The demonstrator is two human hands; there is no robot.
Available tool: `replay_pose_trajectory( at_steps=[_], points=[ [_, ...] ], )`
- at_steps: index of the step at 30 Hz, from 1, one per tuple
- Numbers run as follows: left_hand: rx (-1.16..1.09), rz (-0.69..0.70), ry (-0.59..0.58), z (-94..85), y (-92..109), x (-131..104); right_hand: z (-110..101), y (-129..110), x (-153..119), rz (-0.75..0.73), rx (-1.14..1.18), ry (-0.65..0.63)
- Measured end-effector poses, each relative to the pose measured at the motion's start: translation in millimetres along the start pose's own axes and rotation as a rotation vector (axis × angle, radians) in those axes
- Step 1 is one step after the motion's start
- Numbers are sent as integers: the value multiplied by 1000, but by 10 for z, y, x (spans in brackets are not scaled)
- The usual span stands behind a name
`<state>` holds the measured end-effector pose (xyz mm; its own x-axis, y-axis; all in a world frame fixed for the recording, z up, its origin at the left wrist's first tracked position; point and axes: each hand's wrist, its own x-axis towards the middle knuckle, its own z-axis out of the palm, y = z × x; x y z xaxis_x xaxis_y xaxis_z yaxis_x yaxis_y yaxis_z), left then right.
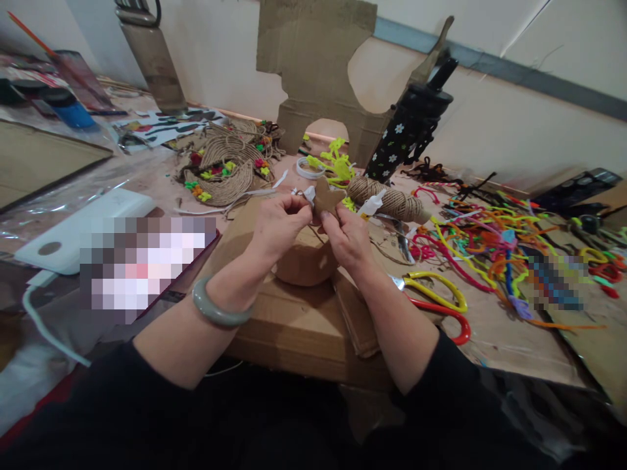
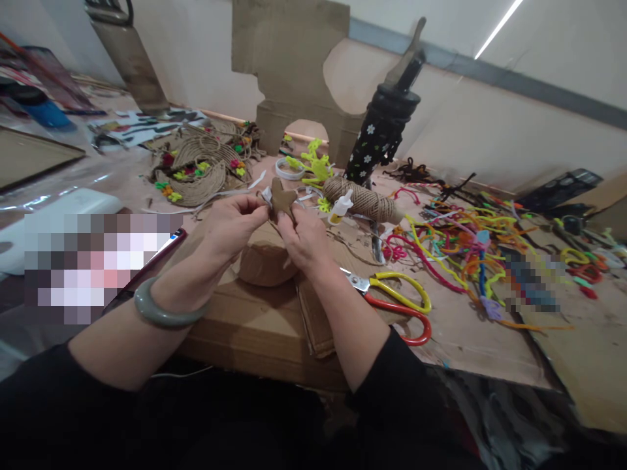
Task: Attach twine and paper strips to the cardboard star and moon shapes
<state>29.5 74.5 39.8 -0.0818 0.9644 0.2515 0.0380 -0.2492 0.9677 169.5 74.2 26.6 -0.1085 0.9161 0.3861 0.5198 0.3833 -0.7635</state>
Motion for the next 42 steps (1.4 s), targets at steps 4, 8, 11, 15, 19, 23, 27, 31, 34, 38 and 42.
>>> replay_pose_trajectory(
  at_steps=[4,8,11,15,19,23,27,31,34,38,42],
  points=[
    [-43,-8,-5,4,2,-1,5,21,2,14,43,12],
    [-52,-18,0,7,-2,-4,11,29,3,50,93,16],
    [-39,-18,1,8,-4,-10,21,28,7,84,138,4],
    [-47,14,-8,6,-26,-7,10,15,25,115,178,3],
    [-12,118,148,-20,-88,27,-57,-24,43,122,163,-25],
    [-52,135,195,-39,-135,56,-112,-41,56,92,166,-78],
    [-208,24,2,-19,-85,37,-109,-32,82,144,345,-71],
    [-306,-127,-144,3,52,-23,-102,-49,117,197,549,36],
    [-349,-206,-180,6,123,-62,-104,-57,130,199,631,47],
    [-343,-254,-149,0,121,-70,-109,-57,126,175,648,10],
    [-387,-270,-90,0,85,-49,-104,-85,109,167,689,-29]
  ],
)
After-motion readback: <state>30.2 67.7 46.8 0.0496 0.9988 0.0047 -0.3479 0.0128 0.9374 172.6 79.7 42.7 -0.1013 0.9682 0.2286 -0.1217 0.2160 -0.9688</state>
